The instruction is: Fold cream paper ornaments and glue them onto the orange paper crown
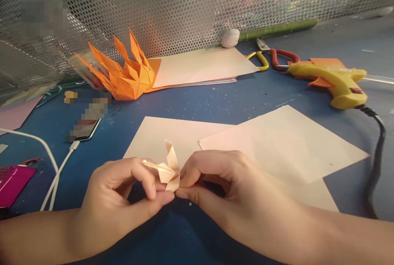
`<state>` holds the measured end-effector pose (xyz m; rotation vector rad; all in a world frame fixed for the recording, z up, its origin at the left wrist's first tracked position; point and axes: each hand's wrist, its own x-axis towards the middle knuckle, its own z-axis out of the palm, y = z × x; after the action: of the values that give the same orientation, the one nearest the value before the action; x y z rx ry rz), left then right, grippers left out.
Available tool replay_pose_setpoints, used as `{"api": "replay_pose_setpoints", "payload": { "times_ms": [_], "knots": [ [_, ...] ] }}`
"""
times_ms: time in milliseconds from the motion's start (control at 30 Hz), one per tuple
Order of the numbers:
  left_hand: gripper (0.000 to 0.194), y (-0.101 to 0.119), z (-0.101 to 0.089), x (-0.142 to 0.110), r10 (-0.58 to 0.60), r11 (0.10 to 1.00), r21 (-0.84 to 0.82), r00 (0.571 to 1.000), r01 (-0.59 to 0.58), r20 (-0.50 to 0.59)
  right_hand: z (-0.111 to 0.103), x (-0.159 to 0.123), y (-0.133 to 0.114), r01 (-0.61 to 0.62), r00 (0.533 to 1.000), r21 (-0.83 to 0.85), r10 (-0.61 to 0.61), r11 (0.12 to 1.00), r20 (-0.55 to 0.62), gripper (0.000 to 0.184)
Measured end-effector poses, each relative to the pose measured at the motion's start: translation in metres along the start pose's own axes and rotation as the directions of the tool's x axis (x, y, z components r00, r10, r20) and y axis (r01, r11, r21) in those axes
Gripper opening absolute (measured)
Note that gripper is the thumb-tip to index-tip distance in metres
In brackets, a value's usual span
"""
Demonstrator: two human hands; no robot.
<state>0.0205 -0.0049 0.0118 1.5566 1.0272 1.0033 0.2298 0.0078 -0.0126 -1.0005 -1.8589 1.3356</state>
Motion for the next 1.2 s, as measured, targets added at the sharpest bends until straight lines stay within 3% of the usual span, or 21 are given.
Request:
{"api": "replay_pose_setpoints", "payload": {
  "times_ms": [133,267,333,433,533,633,733,800,900,1067,1200],
  "knots": [
    [0.033,-0.001,0.001,0.0,-0.025,1.0,-0.008,1.0,0.025,0.012,0.0,-0.001,0.002,-0.048,0.998,-0.005,0.048,0.999,0.031,0.026],
    [0.032,-0.003,0.001,0.002,-0.098,0.994,-0.058,0.993,0.095,-0.065,0.0,0.002,0.0,-0.118,0.993,0.165,0.116,0.979,0.018,0.026],
    [0.03,-0.004,0.0,0.003,-0.126,0.989,-0.084,0.989,0.12,-0.082,0.0,0.003,-0.002,-0.059,0.997,0.207,0.066,0.977,-0.026,0.018],
    [0.024,-0.004,-0.002,0.005,-0.15,0.984,-0.107,0.987,0.143,-0.062,0.0,0.003,-0.002,0.051,0.998,0.136,-0.047,0.989,-0.033,0.005],
    [0.012,-0.004,-0.004,0.004,-0.161,0.984,-0.09,0.986,0.156,-0.048,0.0,0.003,-0.001,0.057,0.998,0.116,-0.055,0.992,-0.018,0.002],
    [0.012,-0.004,-0.004,0.003,-0.118,0.993,-0.034,0.992,0.116,-0.037,0.001,0.001,0.0,0.059,0.997,0.06,-0.056,0.996,-0.056,0.003],
    [0.013,-0.004,-0.004,0.003,-0.075,0.997,0.015,0.997,0.075,-0.037,0.001,-0.004,0.002,0.206,0.968,-0.181,-0.227,0.962,-0.106,0.007],
    [0.012,-0.004,-0.003,0.002,-0.056,0.997,0.045,0.998,0.057,-0.02,0.0,-0.007,0.004,0.325,0.928,-0.308,-0.364,0.894,-0.078,0.018],
    [0.014,-0.005,-0.003,0.002,-0.001,0.995,0.1,1.0,-0.001,0.024,-0.001,-0.011,0.007,0.434,0.89,-0.362,-0.456,0.825,0.028,0.031],
    [0.033,-0.008,-0.001,0.002,0.094,0.986,0.135,0.995,-0.096,0.016,-0.003,-0.01,0.01,0.415,0.9,-0.327,-0.435,0.849,0.014,0.02],
    [0.027,-0.01,-0.001,0.002,0.175,0.964,0.204,0.984,-0.17,-0.008,-0.002,-0.011,0.011,0.39,0.915,-0.262,-0.402,0.883,0.008,0.015]
  ]
}}
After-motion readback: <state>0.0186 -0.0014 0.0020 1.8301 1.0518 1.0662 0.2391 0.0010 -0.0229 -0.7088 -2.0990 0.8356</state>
